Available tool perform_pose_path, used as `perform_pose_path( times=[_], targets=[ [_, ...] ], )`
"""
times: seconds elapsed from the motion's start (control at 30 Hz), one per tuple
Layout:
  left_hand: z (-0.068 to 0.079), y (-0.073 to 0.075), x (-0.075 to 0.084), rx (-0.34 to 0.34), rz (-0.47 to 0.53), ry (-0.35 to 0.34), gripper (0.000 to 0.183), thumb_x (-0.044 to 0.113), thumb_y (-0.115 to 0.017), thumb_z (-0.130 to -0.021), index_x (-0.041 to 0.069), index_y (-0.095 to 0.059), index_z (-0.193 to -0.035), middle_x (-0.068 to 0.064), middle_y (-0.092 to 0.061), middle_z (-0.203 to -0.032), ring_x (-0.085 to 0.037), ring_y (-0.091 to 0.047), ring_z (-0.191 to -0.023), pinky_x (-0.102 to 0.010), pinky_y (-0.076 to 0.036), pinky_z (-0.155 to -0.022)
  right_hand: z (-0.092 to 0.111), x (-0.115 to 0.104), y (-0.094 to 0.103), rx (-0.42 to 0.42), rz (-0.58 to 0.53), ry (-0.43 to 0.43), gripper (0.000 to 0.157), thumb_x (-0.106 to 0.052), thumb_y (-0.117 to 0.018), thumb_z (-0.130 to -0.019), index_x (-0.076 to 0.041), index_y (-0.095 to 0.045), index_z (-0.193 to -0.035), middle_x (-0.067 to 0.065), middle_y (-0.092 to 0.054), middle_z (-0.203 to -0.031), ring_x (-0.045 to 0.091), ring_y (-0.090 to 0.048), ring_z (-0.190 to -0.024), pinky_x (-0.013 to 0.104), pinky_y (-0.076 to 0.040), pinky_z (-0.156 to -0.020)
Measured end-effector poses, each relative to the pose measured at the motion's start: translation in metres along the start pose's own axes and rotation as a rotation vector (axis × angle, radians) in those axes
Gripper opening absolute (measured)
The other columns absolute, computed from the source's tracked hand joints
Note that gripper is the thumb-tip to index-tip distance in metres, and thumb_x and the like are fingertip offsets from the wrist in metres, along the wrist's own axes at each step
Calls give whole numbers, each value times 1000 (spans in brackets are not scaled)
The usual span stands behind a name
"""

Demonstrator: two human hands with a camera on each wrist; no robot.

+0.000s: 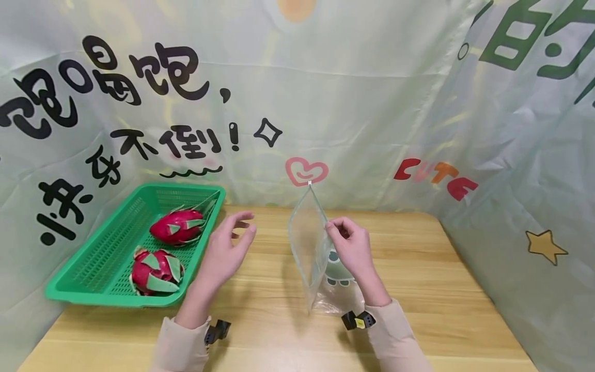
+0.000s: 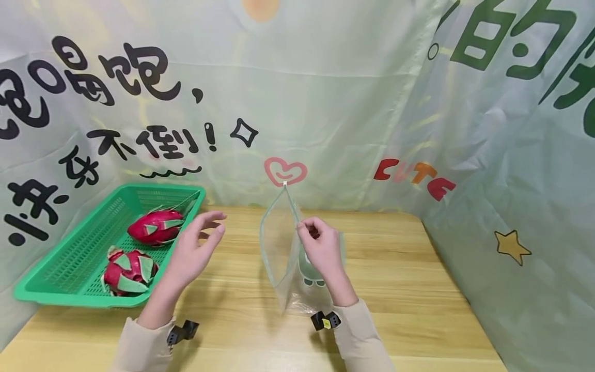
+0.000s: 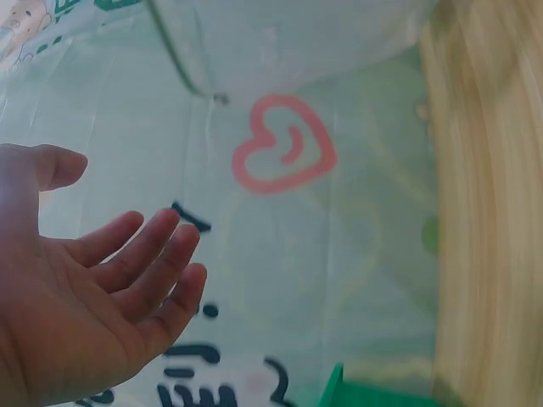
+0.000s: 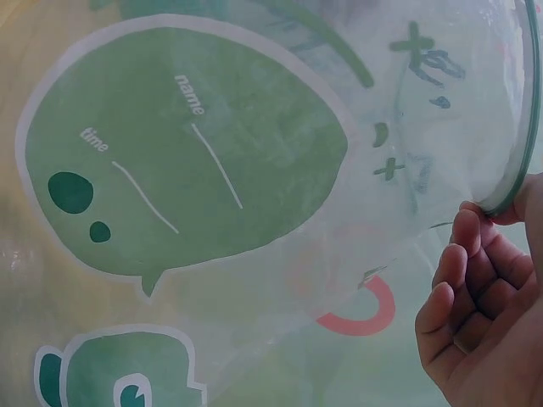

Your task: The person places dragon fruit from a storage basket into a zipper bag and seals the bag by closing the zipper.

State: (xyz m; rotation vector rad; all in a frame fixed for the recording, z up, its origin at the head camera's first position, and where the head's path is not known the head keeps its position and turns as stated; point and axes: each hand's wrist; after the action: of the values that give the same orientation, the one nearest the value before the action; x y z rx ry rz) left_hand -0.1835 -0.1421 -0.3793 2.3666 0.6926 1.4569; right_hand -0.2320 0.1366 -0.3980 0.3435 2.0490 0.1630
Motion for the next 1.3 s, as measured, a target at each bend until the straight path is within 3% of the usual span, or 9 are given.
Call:
perform_pose_path(
  times=[0.1, 0.4, 0.57, 0.63, 0.83, 1.03, 1.3],
  targets=[
    [6, 16, -8, 28, -34, -18, 42, 27, -61, -107, 7, -56, -143, -11, -61, -140, -32, -58, -126, -53, -50, -99, -1, 0, 1, -10, 2, 1, 10, -8, -70, -97, -4, -75, -89, 5, -64, -74, 14, -55, -65, 21, -44, -57],
    [25, 65, -30, 83, -148, 10, 49, 28, -60, -107, 9, -50, -151, -15, -55, -148, -35, -55, -130, -57, -44, -102, 0, 3, 3, -22, -5, -5, 12, -10, -69, -99, -4, -76, -90, 6, -66, -75, 13, -55, -66, 21, -45, -57],
    [31, 90, -42, 85, -242, 25, 51, 28, -62, -106, 12, -49, -153, -18, -56, -144, -38, -57, -123, -53, -48, -90, 0, 3, 4, -22, -5, -6, 13, -10, -69, -99, -4, -76, -90, 5, -66, -76, 12, -56, -67, 21, -45, -58],
    [33, 99, -48, 74, -277, 35, 53, 30, -61, -106, 12, -48, -154, -20, -53, -147, -41, -55, -124, -56, -48, -90, 0, 4, 4, -20, -3, -5, 12, -9, -69, -99, -4, -75, -90, 6, -65, -76, 13, -56, -67, 21, -45, -58],
    [31, 128, -69, -12, -353, 88, 63, 37, -58, -107, 10, -39, -160, -27, -42, -156, -54, -38, -140, -78, -34, -102, 0, 5, 4, -28, -3, -19, 12, -9, -69, -99, -5, -75, -89, 7, -65, -76, 14, -55, -67, 21, -44, -57],
    [28, 151, -94, -123, -464, 146, 71, 45, -56, -107, 2, -35, -160, -33, -38, -156, -60, -35, -139, -80, -34, -101, 1, 6, 3, -32, 3, -31, 13, -10, -68, -99, -5, -75, -89, 6, -65, -76, 14, -55, -68, 21, -44, -58],
    [23, 167, -121, -272, -526, 190, 83, 50, -60, -104, -2, -30, -160, -38, -31, -157, -63, -32, -139, -81, -32, -102, 2, 5, 0, -35, 0, -48, 10, -10, -70, -99, -5, -75, -91, 7, -65, -78, 14, -55, -68, 21, -44, -57]
  ],
)
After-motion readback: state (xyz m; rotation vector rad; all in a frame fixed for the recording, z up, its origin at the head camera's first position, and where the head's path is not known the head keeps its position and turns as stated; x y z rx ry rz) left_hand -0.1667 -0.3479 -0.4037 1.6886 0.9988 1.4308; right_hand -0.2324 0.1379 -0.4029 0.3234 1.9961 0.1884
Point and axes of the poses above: each hand's wrist, its own z-axis away from the middle knuckle, its own y-axis out of the back of the hand, x = y × z
